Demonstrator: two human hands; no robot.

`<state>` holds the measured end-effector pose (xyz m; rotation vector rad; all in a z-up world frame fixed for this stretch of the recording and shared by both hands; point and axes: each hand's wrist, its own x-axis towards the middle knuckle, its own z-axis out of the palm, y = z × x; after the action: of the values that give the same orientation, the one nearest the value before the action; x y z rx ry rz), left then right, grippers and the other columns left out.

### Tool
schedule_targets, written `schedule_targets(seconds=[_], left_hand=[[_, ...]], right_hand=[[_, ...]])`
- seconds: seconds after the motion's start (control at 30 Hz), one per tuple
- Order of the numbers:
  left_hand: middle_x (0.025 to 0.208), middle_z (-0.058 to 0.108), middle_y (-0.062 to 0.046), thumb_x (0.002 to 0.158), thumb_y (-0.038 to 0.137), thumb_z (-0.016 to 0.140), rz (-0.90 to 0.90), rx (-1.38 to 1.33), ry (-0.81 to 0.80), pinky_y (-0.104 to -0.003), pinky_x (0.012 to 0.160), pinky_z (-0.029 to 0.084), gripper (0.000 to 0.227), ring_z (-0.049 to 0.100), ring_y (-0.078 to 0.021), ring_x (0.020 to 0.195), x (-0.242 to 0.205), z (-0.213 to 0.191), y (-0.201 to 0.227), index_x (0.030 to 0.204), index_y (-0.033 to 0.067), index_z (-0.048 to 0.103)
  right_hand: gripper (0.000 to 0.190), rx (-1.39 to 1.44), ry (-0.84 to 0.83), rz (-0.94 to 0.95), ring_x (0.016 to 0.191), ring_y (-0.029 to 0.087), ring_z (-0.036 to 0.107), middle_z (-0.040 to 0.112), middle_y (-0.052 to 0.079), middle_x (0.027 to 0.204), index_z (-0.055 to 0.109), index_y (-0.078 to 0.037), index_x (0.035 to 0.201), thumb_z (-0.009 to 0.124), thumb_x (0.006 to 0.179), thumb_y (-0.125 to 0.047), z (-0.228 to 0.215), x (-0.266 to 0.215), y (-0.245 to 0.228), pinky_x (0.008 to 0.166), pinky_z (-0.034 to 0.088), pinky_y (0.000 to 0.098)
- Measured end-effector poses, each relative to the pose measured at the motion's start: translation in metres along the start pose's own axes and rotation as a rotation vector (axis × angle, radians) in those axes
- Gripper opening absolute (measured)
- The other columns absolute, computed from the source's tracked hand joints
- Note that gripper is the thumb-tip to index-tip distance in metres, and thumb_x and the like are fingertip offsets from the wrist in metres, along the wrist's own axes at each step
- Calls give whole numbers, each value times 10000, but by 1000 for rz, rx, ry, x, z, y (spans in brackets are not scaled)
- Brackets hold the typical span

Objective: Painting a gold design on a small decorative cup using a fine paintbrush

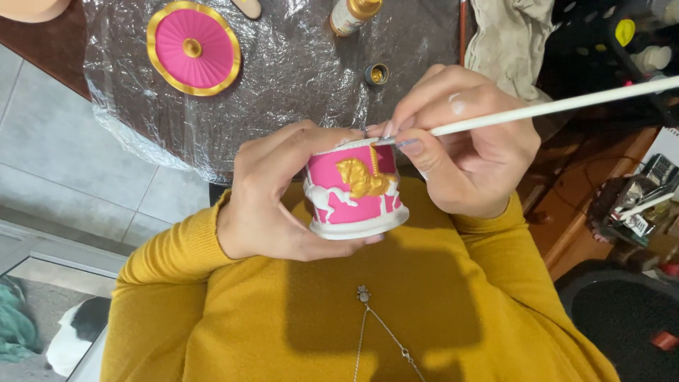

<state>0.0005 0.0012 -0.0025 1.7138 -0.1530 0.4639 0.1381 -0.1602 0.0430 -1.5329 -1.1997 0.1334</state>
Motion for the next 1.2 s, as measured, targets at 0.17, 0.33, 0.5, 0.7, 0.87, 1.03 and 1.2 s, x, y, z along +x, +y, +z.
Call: schedule_targets(seconds=[0.17, 0.33, 0.5, 0.7, 0.87, 1.03, 1.2], left_hand=[[1199, 730, -196, 693, 359, 957, -10, -10, 2, -344, 860, 575, 764, 723, -255, 939, 2, 0, 2, 1246, -46, 619], [1188, 729, -197, 715, 370, 938, -2, 0, 4, -346, 854, 576, 753, 728, -263, 932, 1, 0, 1, 1248, -53, 614], [1192, 726, -196, 709, 368, 947, 5, 5, -5, -349, 849, 567, 765, 714, -264, 921, 0, 0, 0, 1253, -53, 610], [1196, 727, -193, 729, 397, 912, 18, -14, 0, -348, 841, 573, 754, 715, -256, 917, -1, 1, -4, 1255, -51, 609], [1191, 719, -178, 759, 444, 914, 106, 10, -12, -403, 897, 601, 767, 730, -314, 1010, -7, 1, -21, 1269, -35, 599], [1147, 696, -159, 842, 377, 878, 264, -61, -28, -557, 1110, 594, 657, 691, -293, 966, 1, 1, -30, 1248, -51, 591], [1228, 673, -162, 936, 319, 826, 470, -144, -84, -586, 1241, 411, 541, 697, -337, 1130, 4, 2, -44, 1276, -8, 563]], right_hand=[[227, -17, 1, 16, 678, 315, 647, 622, 241, 794, 516, 59, 877, 543, 1031, -105, 1, 0, -1, 679, 489, 421], [230, -24, 10, 10, 675, 326, 658, 620, 251, 790, 512, 64, 878, 540, 1032, -104, 3, 0, 0, 676, 499, 426], [230, -28, 15, 3, 662, 316, 638, 611, 249, 782, 515, 63, 868, 534, 1034, -96, 3, 0, 1, 663, 484, 421], [216, -23, 17, 10, 674, 305, 637, 611, 243, 811, 507, 51, 900, 534, 1041, -111, 2, -2, 2, 680, 489, 414], [179, -81, 373, -141, 620, 253, 556, 538, 164, 788, 497, -41, 955, 595, 1044, -161, 5, 5, 15, 509, 490, 340], [144, -2, 413, -162, 636, 266, 564, 587, 183, 723, 507, -39, 1089, 558, 1088, -173, -16, -27, 31, 611, 598, 367], [1109, 289, -338, -25, 1488, 362, 500, 541, 199, 1492, 413, -67, 1460, 900, 623, -608, -41, -55, 55, 1404, 243, 604]])
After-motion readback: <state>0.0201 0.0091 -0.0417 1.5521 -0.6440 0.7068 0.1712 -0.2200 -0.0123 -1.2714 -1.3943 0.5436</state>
